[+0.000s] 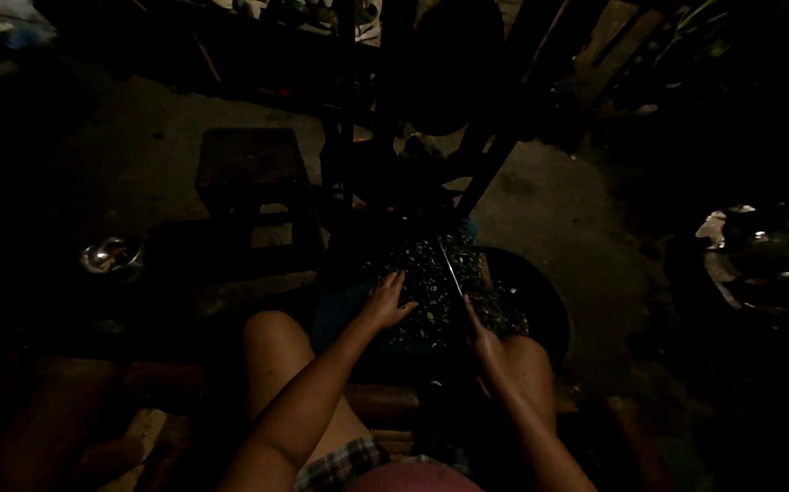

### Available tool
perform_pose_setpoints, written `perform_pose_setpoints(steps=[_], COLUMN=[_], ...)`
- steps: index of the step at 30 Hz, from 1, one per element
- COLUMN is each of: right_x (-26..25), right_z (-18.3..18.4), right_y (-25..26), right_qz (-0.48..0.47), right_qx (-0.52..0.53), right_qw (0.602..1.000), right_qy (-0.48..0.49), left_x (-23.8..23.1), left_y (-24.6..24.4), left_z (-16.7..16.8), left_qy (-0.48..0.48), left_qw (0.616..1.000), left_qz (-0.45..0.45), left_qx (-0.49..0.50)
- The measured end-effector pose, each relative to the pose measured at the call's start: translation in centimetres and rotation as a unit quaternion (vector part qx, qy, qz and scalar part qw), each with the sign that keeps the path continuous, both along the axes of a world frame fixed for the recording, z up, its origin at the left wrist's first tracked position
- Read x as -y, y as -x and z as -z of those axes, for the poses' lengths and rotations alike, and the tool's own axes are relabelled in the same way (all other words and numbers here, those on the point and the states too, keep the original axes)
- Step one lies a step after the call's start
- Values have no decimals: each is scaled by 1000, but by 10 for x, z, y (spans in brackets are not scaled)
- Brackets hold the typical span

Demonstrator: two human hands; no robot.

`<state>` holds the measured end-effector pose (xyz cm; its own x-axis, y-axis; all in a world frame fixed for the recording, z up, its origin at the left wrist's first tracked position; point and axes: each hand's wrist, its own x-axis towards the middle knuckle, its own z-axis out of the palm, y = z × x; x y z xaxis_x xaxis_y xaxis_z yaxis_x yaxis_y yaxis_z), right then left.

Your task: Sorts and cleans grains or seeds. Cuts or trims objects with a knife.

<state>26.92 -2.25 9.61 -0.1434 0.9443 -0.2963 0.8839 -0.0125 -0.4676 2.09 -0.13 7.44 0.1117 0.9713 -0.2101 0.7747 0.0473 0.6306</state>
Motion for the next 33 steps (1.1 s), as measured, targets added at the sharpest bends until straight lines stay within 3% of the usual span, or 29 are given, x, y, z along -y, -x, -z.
perform_pose_setpoints(steps=[6,9,14,18,20,25,28,33], right_x=[-8,5,27,36,36,36,36,23], right_z=[10,-3,5,44,57,56,49,46], right_y=[-12,-16,-30,-22,-16,4,20,39], right_qz=[3,60,118,122,110,161,175,134], right_qx=[-57,-43,-61,-119,-208,-210,-293,-329], right_qw=[998,995,983,974,959,958,937,933], right_qy=[-35,-73,-126,-147,-155,-111,-71,-49], left_x=[4,10,18,20,20,18,17,17], left_y=[0,1,-10,-20,-23,-25,-25,-26], left_z=[2,3,-6,-3,-3,-2,-2,-2], left_qy=[4,24,48,55,54,55,54,56], left_qw=[1000,999,994,991,991,990,990,990], left_qz=[-1,2,12,11,4,3,5,2], left_qx=[-5,-33,-95,-121,-121,-128,-131,-130])
